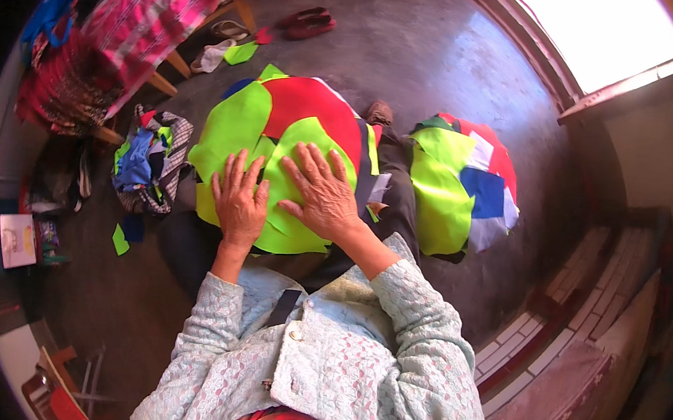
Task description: The person sits on the floor and stacks colorful fabric pieces by hand. They pick up individual pieces from a pile and place them onto a growing stack on their lap, smoothing each layer as they go.
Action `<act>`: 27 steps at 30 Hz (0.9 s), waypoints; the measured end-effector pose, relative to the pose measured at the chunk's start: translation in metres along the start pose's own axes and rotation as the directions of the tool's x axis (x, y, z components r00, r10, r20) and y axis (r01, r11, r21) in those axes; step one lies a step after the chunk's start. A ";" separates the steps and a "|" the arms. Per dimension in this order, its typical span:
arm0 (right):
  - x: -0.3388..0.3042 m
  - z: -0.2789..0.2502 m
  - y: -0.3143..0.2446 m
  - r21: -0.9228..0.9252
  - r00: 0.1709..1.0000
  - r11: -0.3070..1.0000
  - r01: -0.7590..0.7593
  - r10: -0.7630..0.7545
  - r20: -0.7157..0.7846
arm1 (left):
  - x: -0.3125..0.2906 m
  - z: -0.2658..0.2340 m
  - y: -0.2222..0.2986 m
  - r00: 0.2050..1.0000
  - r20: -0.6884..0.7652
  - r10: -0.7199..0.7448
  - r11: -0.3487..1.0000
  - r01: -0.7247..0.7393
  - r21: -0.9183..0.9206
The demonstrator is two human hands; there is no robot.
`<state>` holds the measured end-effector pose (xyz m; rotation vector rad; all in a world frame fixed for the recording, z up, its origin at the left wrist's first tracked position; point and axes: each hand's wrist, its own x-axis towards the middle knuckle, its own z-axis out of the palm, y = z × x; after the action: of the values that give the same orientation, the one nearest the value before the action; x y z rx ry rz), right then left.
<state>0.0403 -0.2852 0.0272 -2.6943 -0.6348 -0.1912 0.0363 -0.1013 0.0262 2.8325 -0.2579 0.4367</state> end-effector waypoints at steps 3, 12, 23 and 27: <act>0.001 0.001 0.000 0.029 1.000 1.000 0.009 -0.008 -0.012 | -0.001 0.002 -0.004 1.000 0.003 0.009 1.000 -0.009 0.013; -0.057 -0.047 0.077 0.397 0.861 0.903 -0.167 0.329 -0.388 | -0.001 0.007 -0.004 1.000 0.006 0.016 0.999 -0.016 0.044; -0.202 -0.044 0.194 0.139 0.345 0.384 -0.913 0.907 -0.240 | -0.003 0.009 -0.008 1.000 0.002 0.023 0.998 -0.024 0.058; -0.190 -0.037 0.191 0.037 0.315 0.331 -0.943 0.921 -0.229 | -0.003 0.010 -0.010 1.000 0.004 0.023 0.997 -0.024 0.069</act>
<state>-0.0442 -0.5349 -0.0399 -2.5824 1.1153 -0.1754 0.0381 -0.0942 0.0142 2.9002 -0.2824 0.4539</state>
